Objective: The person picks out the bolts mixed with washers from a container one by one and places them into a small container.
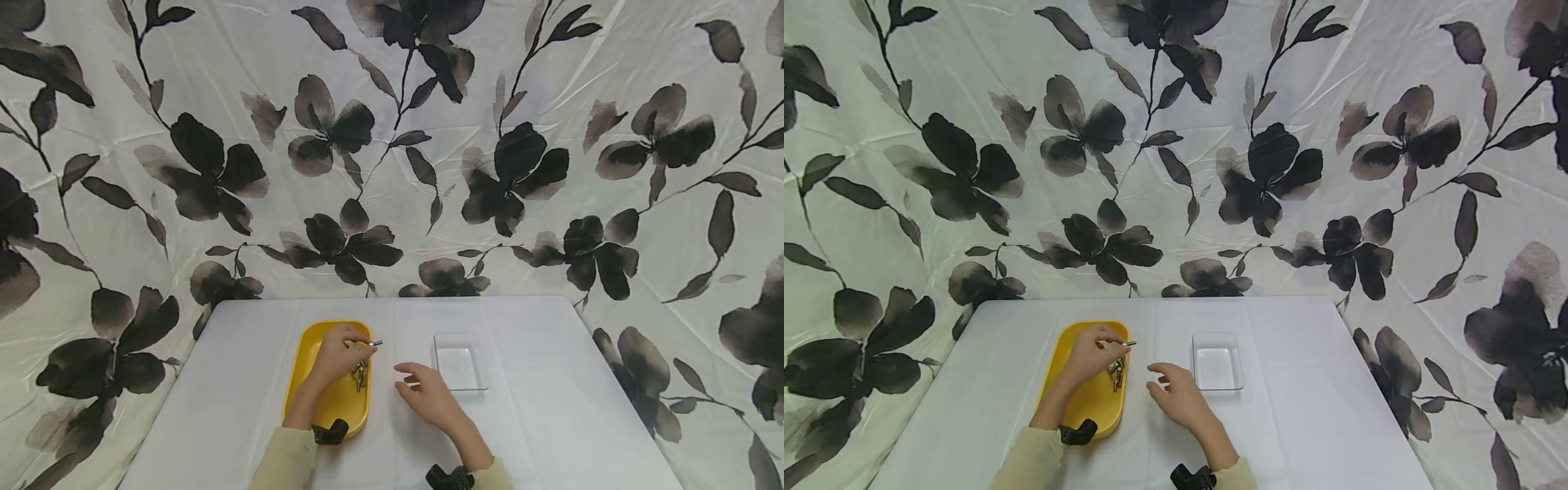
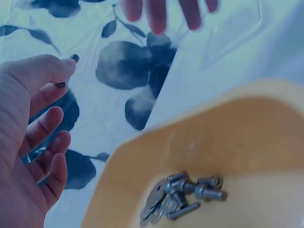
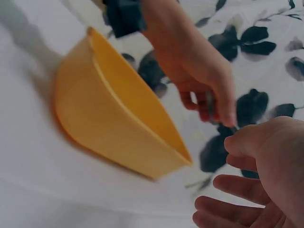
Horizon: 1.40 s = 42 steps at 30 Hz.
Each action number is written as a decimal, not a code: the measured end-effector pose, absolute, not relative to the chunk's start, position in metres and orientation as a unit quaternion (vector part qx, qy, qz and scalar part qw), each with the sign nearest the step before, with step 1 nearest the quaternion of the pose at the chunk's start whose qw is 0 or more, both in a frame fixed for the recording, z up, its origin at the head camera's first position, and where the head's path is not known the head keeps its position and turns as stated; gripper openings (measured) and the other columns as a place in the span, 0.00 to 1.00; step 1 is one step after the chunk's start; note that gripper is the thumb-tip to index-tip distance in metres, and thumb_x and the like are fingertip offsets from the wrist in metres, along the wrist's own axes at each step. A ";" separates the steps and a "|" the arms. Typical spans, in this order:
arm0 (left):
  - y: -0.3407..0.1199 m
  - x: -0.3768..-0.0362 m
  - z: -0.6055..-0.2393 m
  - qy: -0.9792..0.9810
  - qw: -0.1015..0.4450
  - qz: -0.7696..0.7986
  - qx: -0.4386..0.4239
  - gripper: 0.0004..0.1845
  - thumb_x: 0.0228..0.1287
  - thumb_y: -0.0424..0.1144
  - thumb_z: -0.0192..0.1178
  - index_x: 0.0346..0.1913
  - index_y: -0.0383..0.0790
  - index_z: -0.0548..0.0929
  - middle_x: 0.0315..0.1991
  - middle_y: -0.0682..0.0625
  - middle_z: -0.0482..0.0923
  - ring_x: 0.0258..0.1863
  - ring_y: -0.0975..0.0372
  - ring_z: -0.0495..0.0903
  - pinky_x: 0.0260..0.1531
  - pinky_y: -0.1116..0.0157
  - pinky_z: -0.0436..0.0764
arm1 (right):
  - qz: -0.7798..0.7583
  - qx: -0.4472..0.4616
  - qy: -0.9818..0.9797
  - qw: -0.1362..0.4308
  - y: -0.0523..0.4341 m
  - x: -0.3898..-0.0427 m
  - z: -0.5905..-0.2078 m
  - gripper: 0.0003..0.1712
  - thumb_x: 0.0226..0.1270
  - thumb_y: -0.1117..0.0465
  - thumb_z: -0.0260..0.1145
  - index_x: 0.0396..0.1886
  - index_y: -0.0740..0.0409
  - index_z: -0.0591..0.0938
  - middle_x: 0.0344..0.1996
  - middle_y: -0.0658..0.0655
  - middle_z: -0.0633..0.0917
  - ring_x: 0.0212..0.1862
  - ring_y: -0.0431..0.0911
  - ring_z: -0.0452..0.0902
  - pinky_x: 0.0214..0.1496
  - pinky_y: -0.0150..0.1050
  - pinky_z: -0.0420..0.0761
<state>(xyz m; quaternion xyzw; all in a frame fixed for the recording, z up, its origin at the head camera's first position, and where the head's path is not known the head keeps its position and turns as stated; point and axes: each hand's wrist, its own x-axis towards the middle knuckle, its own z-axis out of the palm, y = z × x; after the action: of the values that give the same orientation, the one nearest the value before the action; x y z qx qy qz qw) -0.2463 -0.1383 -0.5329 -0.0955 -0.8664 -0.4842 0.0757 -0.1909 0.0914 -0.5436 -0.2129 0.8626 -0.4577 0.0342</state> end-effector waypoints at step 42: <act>-0.070 -0.239 -0.560 -0.818 0.091 -0.558 -0.103 0.06 0.52 0.43 0.74 0.30 0.46 0.89 0.32 0.57 0.78 0.37 0.58 0.77 0.35 0.64 0.78 | -0.510 0.034 0.859 0.005 0.228 -0.225 -0.592 0.29 0.65 0.67 0.61 0.67 0.58 0.72 0.58 0.69 0.77 0.49 0.60 0.82 0.33 0.38 0.83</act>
<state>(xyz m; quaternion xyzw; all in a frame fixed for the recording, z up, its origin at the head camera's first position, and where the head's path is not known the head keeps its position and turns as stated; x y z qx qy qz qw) -0.2392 -0.0704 -0.5600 -0.1031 -0.8182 -0.5583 0.0906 -0.2251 0.2282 -0.5919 0.0337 0.8592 -0.5104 0.0046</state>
